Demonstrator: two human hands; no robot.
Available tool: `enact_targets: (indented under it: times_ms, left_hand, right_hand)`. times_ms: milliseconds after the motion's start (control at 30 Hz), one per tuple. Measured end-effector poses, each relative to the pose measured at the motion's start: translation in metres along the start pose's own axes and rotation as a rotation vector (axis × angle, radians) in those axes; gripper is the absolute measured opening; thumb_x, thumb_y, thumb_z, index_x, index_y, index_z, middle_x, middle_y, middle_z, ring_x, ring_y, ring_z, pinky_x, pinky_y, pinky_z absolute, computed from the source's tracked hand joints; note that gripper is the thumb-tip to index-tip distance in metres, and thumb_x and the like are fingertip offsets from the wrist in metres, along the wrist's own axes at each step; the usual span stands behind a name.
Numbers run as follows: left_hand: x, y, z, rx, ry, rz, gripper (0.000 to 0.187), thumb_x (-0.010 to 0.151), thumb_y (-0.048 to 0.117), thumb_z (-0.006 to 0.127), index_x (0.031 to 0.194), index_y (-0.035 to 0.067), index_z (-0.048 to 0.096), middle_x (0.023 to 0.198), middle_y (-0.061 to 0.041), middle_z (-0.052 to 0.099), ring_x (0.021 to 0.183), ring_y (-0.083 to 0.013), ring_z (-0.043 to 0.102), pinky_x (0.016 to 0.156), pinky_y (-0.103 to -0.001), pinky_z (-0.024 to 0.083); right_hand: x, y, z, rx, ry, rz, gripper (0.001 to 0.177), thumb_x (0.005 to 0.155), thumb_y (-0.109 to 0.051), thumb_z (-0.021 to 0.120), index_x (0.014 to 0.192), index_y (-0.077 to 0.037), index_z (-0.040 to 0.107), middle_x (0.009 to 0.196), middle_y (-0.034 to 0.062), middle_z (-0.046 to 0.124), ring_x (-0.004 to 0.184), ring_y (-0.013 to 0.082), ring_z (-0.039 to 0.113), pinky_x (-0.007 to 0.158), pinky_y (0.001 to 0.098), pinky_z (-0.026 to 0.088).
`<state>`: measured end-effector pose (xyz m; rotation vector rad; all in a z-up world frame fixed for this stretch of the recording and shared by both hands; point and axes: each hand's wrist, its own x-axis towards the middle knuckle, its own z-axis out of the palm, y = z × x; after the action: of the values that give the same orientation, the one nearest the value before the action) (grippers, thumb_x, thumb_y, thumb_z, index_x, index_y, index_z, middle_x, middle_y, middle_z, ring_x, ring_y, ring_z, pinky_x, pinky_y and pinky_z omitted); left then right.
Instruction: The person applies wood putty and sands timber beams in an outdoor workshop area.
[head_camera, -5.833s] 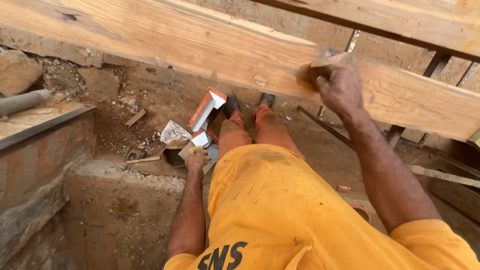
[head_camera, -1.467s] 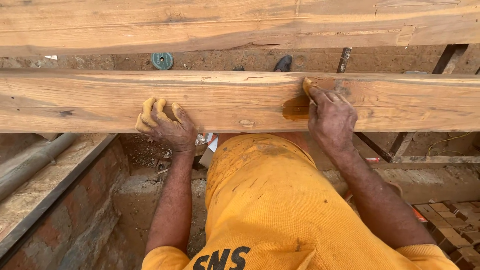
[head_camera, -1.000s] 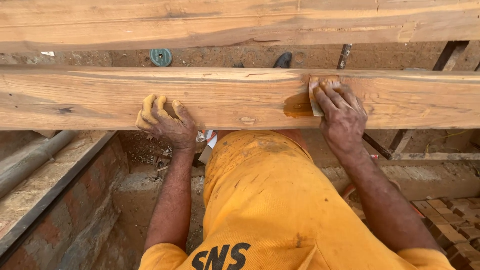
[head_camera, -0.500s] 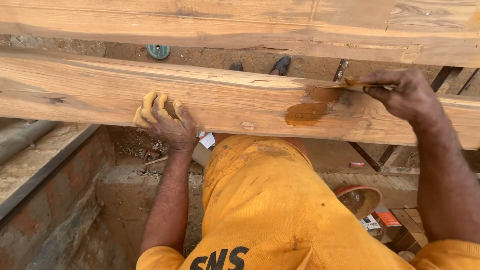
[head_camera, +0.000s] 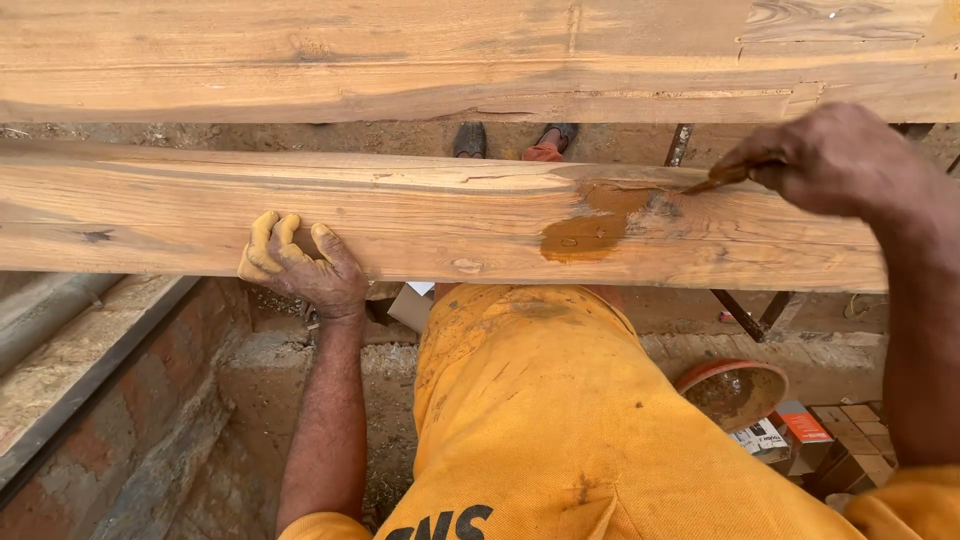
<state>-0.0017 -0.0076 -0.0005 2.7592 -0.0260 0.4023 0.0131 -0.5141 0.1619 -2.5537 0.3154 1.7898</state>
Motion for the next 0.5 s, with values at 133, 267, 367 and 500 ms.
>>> enact_targets:
  times_ms: [133,267,367,500]
  left_hand:
    - [0.001,-0.002,-0.002,0.009,-0.013,0.013,0.032,0.113,0.037,0.047,0.12,0.008,0.059,0.135,-0.011,0.052,0.123,-0.0284,0.039,0.109,-0.056,0.035]
    - [0.003,0.002,-0.005,-0.016,-0.007,0.023,0.032,0.113,0.036,0.047,0.121,0.008,0.058,0.136,-0.012,0.052,0.125,-0.0299,0.04,0.109,-0.056,0.035]
    - [0.003,0.002,-0.009,0.008,-0.056,0.013,0.032,0.112,0.037,0.049,0.121,0.007,0.057,0.136,-0.012,0.052,0.123,-0.0301,0.039,0.109,-0.057,0.035]
    - [0.002,0.0,-0.008,0.007,-0.057,0.007,0.032,0.112,0.036,0.049,0.123,0.008,0.057,0.137,-0.012,0.051,0.125,-0.0304,0.04,0.11,-0.057,0.035]
  right_hand:
    - [-0.033,0.0,0.094,0.12,0.57,0.042,0.027,0.113,-0.029,0.062,0.135,-0.019,0.073,0.097,0.0052,0.076,0.048,0.008,0.051,0.036,0.0265,0.042]
    - [-0.015,-0.043,0.159,0.299,0.753,0.199,0.032,0.105,-0.02,0.07,0.137,-0.011,0.072,0.095,0.0072,0.076,0.053,0.0064,0.054,0.041,0.0227,0.046]
    - [-0.014,-0.086,0.155,0.413,0.94,0.109,0.024,0.109,-0.008,0.069,0.132,-0.004,0.073,0.1,0.0099,0.076,0.066,0.0152,0.063,0.055,0.0319,0.054]
    - [-0.035,-0.135,0.115,0.439,1.112,-0.149,0.031,0.091,0.004,0.068,0.122,0.003,0.069,0.113,0.0189,0.073,0.105,0.0351,0.071,0.092,0.0457,0.058]
